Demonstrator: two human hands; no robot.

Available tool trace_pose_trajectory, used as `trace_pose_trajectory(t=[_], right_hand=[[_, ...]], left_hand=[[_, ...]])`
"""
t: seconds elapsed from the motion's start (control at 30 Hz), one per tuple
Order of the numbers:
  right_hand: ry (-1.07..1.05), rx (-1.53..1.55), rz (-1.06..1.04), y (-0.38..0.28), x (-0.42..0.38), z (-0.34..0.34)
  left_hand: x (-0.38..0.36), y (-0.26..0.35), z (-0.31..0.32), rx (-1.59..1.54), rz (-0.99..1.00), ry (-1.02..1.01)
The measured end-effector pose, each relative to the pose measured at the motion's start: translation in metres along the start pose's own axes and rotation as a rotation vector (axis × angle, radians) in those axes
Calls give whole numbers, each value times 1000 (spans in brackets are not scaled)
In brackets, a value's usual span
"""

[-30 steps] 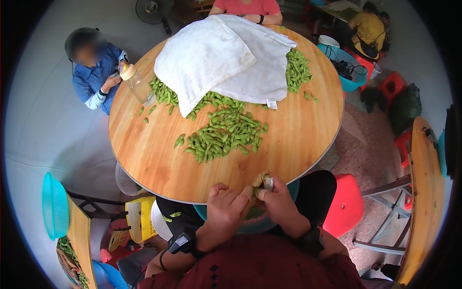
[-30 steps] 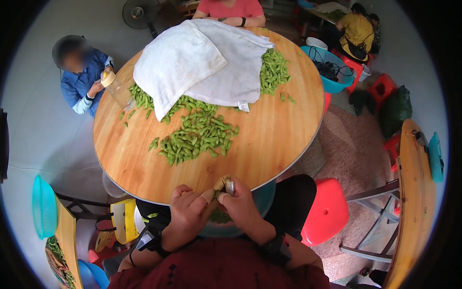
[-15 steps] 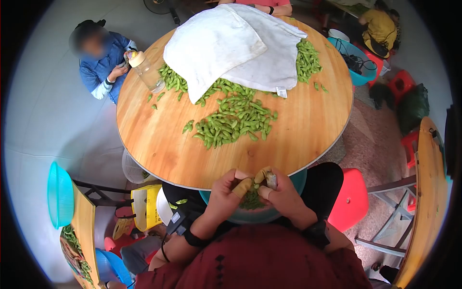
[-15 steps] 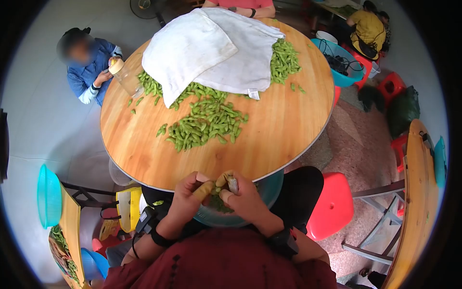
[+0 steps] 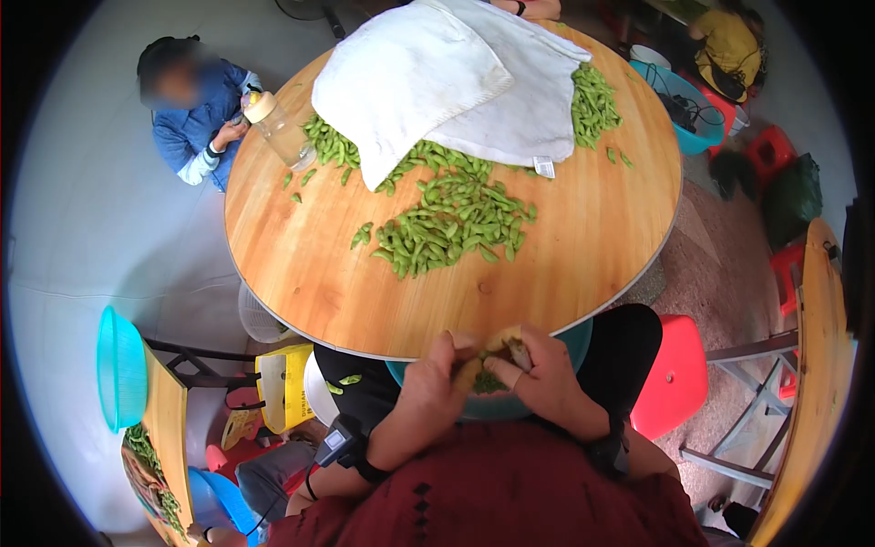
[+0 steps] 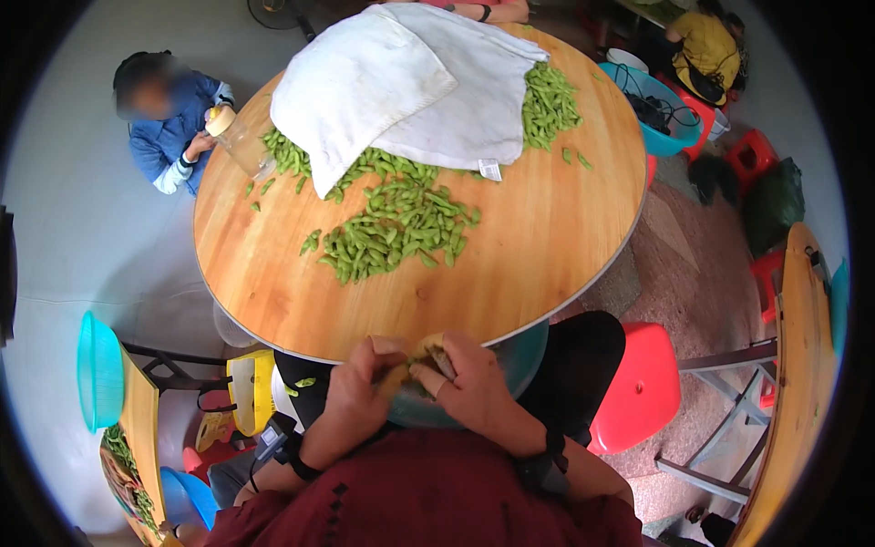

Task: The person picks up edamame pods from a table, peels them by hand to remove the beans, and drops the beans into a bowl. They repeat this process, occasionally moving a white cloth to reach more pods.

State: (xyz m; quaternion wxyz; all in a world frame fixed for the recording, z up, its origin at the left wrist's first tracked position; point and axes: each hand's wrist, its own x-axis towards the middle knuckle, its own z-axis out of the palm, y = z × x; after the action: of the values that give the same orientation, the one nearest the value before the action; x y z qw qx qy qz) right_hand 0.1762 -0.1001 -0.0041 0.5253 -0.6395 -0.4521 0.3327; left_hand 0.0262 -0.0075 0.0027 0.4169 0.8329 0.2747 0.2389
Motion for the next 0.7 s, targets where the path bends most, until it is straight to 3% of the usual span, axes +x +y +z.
trace_pose_trajectory(t=[0.07,0.23,0.33,0.4,0.43,0.53,0.63,0.7], right_hand=[[-48,0,25,0,1,1],[-197,84,84,12,3,9],[-366,10,4,16,8,7],[-475,-95,-195,23,8,6],[-476,-95,-198,29,7,6],[-540,-250,-322,38,4,7],[-488,-271,-281,28,2,4],[-609,-230,94,9,5,-2]], left_hand=[[-1,7,-6,61,83,-11],[-16,5,-19,-27,-99,-184],[-28,-1,-59,47,-161,-168],[-32,-12,-106,338,-113,-188],[-28,-15,-108,340,-113,-186],[6,-27,-103,529,-38,17],[69,-52,-68,416,163,172],[100,-73,-50,398,198,146]])
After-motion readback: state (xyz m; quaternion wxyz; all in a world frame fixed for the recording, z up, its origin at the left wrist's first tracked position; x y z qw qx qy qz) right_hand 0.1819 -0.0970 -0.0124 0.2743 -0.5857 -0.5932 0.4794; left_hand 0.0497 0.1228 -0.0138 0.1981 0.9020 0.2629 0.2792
